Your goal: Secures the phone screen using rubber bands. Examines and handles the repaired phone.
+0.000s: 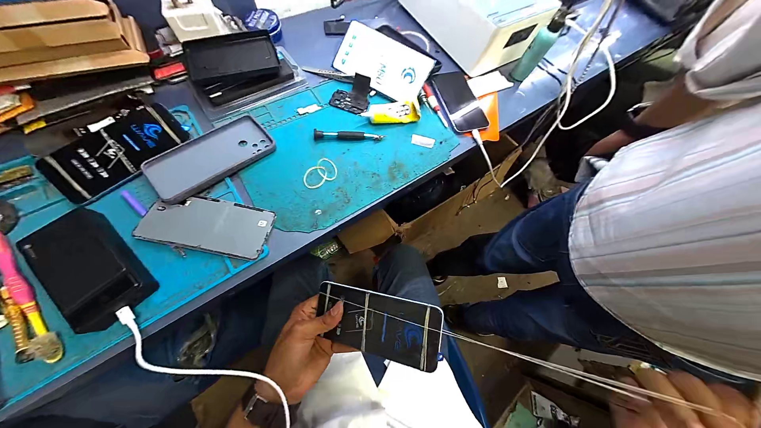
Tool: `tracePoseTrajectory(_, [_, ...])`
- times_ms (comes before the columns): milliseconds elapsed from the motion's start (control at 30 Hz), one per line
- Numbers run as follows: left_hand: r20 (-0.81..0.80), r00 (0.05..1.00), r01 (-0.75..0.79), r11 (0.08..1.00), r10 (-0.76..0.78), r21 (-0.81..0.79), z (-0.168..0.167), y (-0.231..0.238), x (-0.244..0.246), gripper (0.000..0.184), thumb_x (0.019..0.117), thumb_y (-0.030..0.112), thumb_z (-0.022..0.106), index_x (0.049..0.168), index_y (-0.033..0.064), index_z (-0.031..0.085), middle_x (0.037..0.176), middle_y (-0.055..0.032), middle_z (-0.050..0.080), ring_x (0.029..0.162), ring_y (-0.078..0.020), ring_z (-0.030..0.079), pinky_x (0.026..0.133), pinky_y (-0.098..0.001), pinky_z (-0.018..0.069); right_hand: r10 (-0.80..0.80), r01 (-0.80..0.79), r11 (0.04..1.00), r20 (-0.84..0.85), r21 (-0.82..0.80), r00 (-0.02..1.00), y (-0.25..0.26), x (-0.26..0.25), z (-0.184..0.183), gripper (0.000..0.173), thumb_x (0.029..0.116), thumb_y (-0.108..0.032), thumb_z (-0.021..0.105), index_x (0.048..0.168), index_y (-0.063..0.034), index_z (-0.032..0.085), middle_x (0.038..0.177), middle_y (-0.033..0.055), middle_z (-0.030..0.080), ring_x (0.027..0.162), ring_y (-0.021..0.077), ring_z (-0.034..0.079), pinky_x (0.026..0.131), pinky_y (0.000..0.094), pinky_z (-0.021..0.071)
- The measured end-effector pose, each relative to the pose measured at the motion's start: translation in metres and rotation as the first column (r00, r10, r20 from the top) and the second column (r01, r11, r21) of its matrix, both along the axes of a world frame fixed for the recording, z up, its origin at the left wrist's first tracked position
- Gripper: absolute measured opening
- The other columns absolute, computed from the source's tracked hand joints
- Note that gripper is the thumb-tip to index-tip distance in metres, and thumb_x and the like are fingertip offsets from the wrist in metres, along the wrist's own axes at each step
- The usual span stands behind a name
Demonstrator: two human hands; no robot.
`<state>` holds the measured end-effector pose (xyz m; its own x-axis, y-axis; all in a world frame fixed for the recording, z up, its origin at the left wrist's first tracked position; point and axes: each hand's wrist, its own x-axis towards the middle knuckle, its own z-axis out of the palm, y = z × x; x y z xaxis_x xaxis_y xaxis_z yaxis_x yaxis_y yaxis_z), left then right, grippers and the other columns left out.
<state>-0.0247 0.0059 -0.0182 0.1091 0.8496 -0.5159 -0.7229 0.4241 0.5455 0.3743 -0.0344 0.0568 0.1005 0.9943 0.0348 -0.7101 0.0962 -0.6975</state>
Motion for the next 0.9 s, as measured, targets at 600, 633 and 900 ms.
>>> tracePoseTrajectory(600, [-0.777, 0.628, 0.674, 0.470, 0.041, 0.569, 0.000, 0.010, -0.012, 0.019, 0.0988, 0.024, 0.068, 0.114, 0.0152, 0.075, 0.107, -0.0016, 0.077, 0.099, -0.0155, 0.075, 0.089, -0.0322, 0.0640, 0.601, -0.595, 0.727, -0.101, -0.344, 0.793, 0.007, -0.097, -0.103, 0.085, 0.0954, -0.075, 0.035, 0.144, -0.0096, 0.057, 0.153, 0.0175, 0.048, 0.076, 0.0119, 0.066, 0.052, 0.0220, 0.0482])
tracePoseTrajectory(633, [-0.840, 0.542, 0.753, 0.420, 0.042, 0.507, -0.001, 0.011, -0.009, 0.019, 0.1004, 0.027, 0.065, 0.114, 0.0169, 0.075, 0.108, 0.0020, 0.077, 0.099, -0.0098, 0.074, 0.088, -0.0288, 0.0630, 0.623, -0.595, 0.697, -0.073, -0.400, 0.779, 0.004, -0.103, -0.103, 0.084, 0.0959, -0.074, 0.037, 0.144, -0.0090, 0.058, 0.153, 0.0173, 0.049, 0.080, 0.0141, 0.068, 0.052, 0.0234, 0.0502])
tracePoseTrajectory(900, [-0.999, -0.025, 0.995, 0.094, 0.025, -0.023, 0.027, 0.017, 0.048, 0.020, 0.0964, 0.012, 0.059, 0.112, 0.0111, 0.071, 0.092, -0.0098, 0.072, 0.079, -0.0289, 0.071, 0.065, -0.0487, 0.0569, 0.564, -0.470, 0.695, 0.008, -0.544, 0.826, -0.002, -0.128, -0.054, 0.060, 0.1022, -0.057, 0.046, 0.127, -0.0042, 0.060, 0.125, 0.0198, 0.065, 0.095, 0.0291, 0.074, 0.061, 0.0376, 0.0633])
